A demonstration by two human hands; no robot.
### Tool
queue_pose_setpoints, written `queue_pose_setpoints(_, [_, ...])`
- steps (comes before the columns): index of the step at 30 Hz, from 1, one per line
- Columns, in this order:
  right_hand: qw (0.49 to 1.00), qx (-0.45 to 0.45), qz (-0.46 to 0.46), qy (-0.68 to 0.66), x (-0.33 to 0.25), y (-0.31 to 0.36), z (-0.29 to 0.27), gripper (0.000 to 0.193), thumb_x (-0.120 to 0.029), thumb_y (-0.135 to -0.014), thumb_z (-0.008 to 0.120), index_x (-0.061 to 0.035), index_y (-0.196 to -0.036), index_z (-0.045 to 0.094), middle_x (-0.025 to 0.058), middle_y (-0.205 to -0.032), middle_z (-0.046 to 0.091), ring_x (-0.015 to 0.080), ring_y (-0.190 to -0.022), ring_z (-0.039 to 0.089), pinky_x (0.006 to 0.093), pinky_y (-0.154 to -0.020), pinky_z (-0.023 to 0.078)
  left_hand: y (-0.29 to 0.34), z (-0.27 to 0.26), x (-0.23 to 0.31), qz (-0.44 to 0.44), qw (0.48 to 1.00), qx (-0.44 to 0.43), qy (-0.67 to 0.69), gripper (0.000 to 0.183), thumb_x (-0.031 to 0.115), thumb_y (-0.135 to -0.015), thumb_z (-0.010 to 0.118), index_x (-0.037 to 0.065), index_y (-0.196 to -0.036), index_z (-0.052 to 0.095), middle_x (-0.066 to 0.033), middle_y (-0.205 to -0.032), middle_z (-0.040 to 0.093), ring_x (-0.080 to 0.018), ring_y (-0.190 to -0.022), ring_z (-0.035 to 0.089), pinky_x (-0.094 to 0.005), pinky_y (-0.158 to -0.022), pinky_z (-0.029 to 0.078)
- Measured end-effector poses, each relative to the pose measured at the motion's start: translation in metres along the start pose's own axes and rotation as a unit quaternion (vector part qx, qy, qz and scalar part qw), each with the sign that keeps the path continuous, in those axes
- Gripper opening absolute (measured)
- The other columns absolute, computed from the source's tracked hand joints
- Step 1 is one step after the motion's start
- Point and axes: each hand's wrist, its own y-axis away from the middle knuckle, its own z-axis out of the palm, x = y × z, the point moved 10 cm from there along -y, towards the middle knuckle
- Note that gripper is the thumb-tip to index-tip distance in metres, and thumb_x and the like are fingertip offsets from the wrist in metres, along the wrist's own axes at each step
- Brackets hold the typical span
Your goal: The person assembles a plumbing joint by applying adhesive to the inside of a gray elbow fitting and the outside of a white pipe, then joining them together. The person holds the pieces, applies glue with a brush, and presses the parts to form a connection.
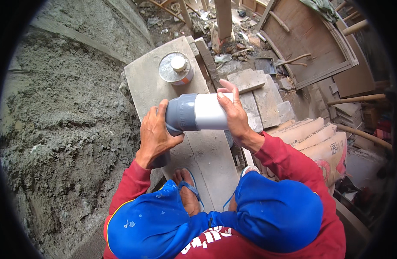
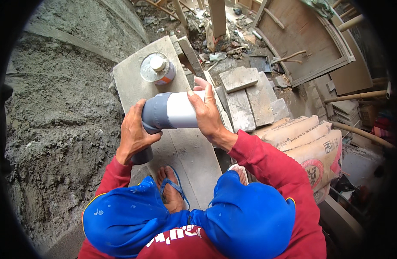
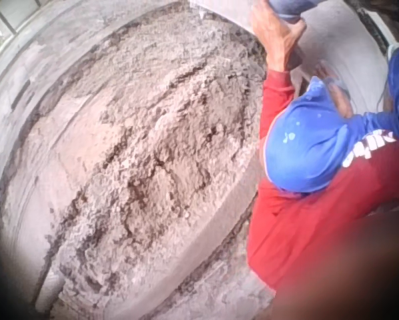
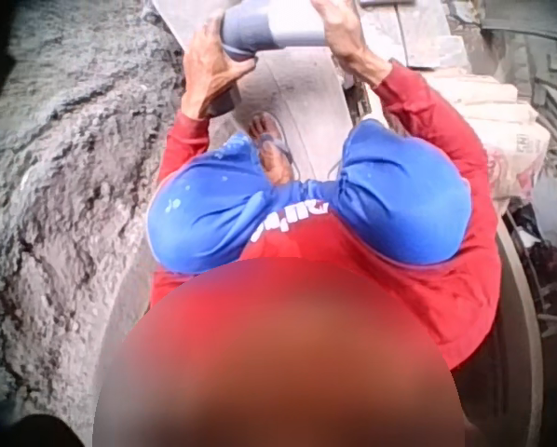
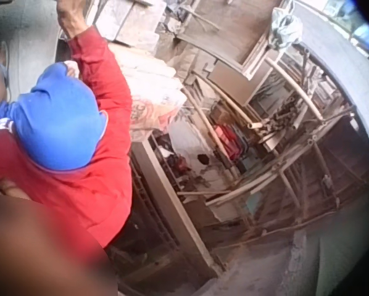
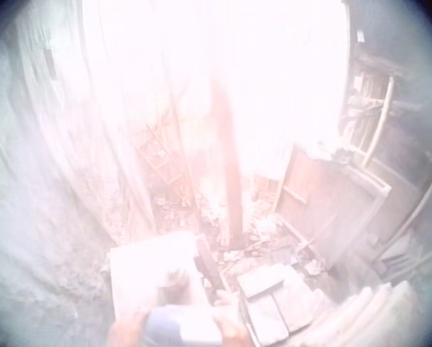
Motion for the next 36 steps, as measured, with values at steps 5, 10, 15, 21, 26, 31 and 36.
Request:
queue_pose_setpoints(5, [0.996, 0.014, -0.026, 0.080, -0.044, -0.003, -0.003, 0.072, -0.052, -0.104, 0.054, -0.0024, -0.154, 0.039, 0.0272, -0.142, 0.044, 0.0365, -0.132, 0.046, 0.0459, -0.115, 0.035, 0.003, -0.012, 0.021, -0.015, 0.995, 0.032, 0.089, 0.094, 0.027, -0.060, 0.089, 0.007, -0.141, 0.045, -0.0208, -0.109, 0.061, -0.0419, -0.097, 0.065, -0.0506, -0.086, 0.053])
queue_pose_setpoints(10, [0.989, -0.016, -0.055, 0.138, -0.102, -0.006, 0.006, 0.077, -0.054, -0.104, 0.055, 0.0001, -0.156, 0.038, 0.0293, -0.148, 0.047, 0.0372, -0.139, 0.045, 0.0447, -0.117, 0.036, 0.011, -0.002, 0.027, -0.075, 0.973, 0.049, 0.212, 0.091, 0.023, -0.062, 0.091, 0.007, -0.138, 0.043, -0.0222, -0.116, 0.068, -0.0386, -0.105, 0.072, -0.0472, -0.091, 0.057])
queue_pose_setpoints(15, [0.986, -0.097, -0.087, 0.107, -0.174, 0.006, 0.012, 0.066, -0.046, -0.110, 0.052, 0.0032, -0.152, 0.040, 0.0237, -0.144, 0.052, 0.0286, -0.135, 0.052, 0.0372, -0.114, 0.041, 0.009, 0.004, 0.015, -0.114, 0.926, 0.047, 0.357, 0.095, 0.025, -0.065, 0.095, 0.006, -0.140, 0.041, -0.0199, -0.123, 0.067, -0.0299, -0.112, 0.069, -0.0422, -0.098, 0.055])
queue_pose_setpoints(21, [0.952, -0.119, -0.143, 0.243, -0.203, -0.003, -0.011, 0.055, -0.039, -0.110, 0.056, 0.0020, -0.146, 0.049, 0.0207, -0.137, 0.059, 0.0252, -0.127, 0.057, 0.0383, -0.110, 0.046, 0.000, 0.016, 0.018, -0.096, 0.832, 0.028, 0.546, 0.093, 0.021, -0.067, 0.094, 0.006, -0.141, 0.041, -0.0154, -0.124, 0.066, -0.0262, -0.114, 0.067, -0.0424, -0.100, 0.054])
queue_pose_setpoints(26, [0.906, -0.185, -0.058, 0.378, -0.158, -0.005, -0.024, 0.067, -0.044, -0.103, 0.066, 0.0034, -0.146, 0.048, 0.0254, -0.135, 0.060, 0.0326, -0.126, 0.059, 0.0430, -0.107, 0.050, -0.003, 0.033, 0.026, -0.099, 0.753, -0.012, 0.651, 0.092, 0.019, -0.071, 0.094, 0.006, -0.145, 0.040, -0.0143, -0.131, 0.062, -0.0244, -0.120, 0.063, -0.0411, -0.101, 0.055])
queue_pose_setpoints(31, [0.923, -0.232, -0.013, 0.307, -0.099, 0.017, -0.012, 0.077, -0.046, -0.098, 0.073, 0.0044, -0.149, 0.044, 0.0255, -0.138, 0.058, 0.0332, -0.130, 0.057, 0.0440, -0.111, 0.048, 0.006, 0.053, 0.022, -0.162, 0.669, -0.048, 0.724, 0.094, 0.017, -0.073, 0.091, 0.006, -0.149, 0.038, -0.0161, -0.134, 0.060, -0.0258, -0.122, 0.063, -0.0419, -0.106, 0.053])
queue_pose_setpoints(36, [0.948, -0.228, 0.034, 0.218, -0.048, 0.042, -0.003, 0.087, -0.045, -0.092, 0.082, 0.0035, -0.151, 0.040, 0.0263, -0.143, 0.053, 0.0337, -0.134, 0.054, 0.0455, -0.111, 0.048, 0.015, 0.060, 0.018, -0.177, 0.646, -0.069, 0.739, 0.094, 0.017, -0.073, 0.090, 0.005, -0.150, 0.037, -0.0163, -0.135, 0.060, -0.0271, -0.123, 0.063, -0.0427, -0.107, 0.053])
